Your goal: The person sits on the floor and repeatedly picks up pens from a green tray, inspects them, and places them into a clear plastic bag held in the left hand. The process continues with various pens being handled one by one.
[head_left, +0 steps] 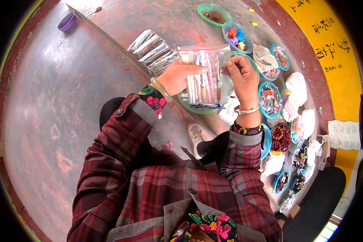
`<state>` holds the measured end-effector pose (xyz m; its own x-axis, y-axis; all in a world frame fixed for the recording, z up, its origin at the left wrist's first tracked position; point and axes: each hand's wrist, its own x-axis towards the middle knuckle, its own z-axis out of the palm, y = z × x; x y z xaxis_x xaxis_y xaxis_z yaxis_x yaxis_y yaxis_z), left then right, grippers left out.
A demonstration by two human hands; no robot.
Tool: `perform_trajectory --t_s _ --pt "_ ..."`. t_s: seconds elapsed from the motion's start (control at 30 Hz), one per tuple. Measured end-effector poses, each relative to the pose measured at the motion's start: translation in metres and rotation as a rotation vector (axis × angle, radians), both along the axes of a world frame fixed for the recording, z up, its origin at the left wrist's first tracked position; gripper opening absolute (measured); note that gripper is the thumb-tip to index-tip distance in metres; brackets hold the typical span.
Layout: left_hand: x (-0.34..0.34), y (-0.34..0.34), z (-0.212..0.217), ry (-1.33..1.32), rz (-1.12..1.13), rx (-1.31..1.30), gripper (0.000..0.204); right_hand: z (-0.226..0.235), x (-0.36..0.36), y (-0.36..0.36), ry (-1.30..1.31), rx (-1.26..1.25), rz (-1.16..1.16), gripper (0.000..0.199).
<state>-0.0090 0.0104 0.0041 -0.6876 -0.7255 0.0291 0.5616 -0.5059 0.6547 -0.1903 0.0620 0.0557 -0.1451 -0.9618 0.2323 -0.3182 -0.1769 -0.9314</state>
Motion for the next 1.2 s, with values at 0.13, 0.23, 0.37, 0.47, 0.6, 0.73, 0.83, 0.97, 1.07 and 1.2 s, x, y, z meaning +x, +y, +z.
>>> perform_trajectory --t_s 0.13,0.23,0.37,0.47,0.6,0.73,0.83,0.97,1.07,1.2 --pt "0.002 0.001 0.002 0.014 -0.03 0.067 0.027 -0.002 0.015 0.003 0.348 -0.169 -0.182 0.007" --pt "0.001 0.003 0.005 0.046 -0.047 0.075 0.027 -0.011 0.019 0.0 0.399 -0.287 -0.286 0.007" --pt "0.001 0.004 -0.001 0.132 -0.03 0.078 0.029 -0.016 0.025 -0.002 0.236 -0.28 -0.371 0.009" --pt "0.0 0.007 0.001 0.15 0.021 0.117 0.028 -0.017 0.03 -0.002 -0.001 -0.246 -0.348 0.011" --pt "-0.002 0.007 0.004 0.065 0.085 -0.005 0.026 -0.022 0.036 -0.003 -0.125 -0.231 -0.263 0.012" --pt "0.0 -0.001 0.002 -0.023 0.196 -0.093 0.022 -0.02 0.028 -0.006 -0.183 -0.116 -0.167 0.014" --pt "0.013 -0.01 0.004 -0.001 0.18 -0.096 0.021 -0.018 0.013 -0.009 -0.18 -0.053 -0.204 0.013" --pt "0.023 -0.018 0.021 0.047 0.23 -0.094 0.019 -0.064 -0.024 -0.022 0.21 0.042 -0.127 0.013" --pt "0.035 -0.023 0.022 0.073 0.248 -0.089 0.019 -0.081 -0.009 -0.019 0.992 0.255 0.069 0.017" --pt "0.034 -0.026 0.019 0.066 0.276 -0.091 0.019 -0.144 0.015 -0.011 1.154 0.266 0.34 0.014"
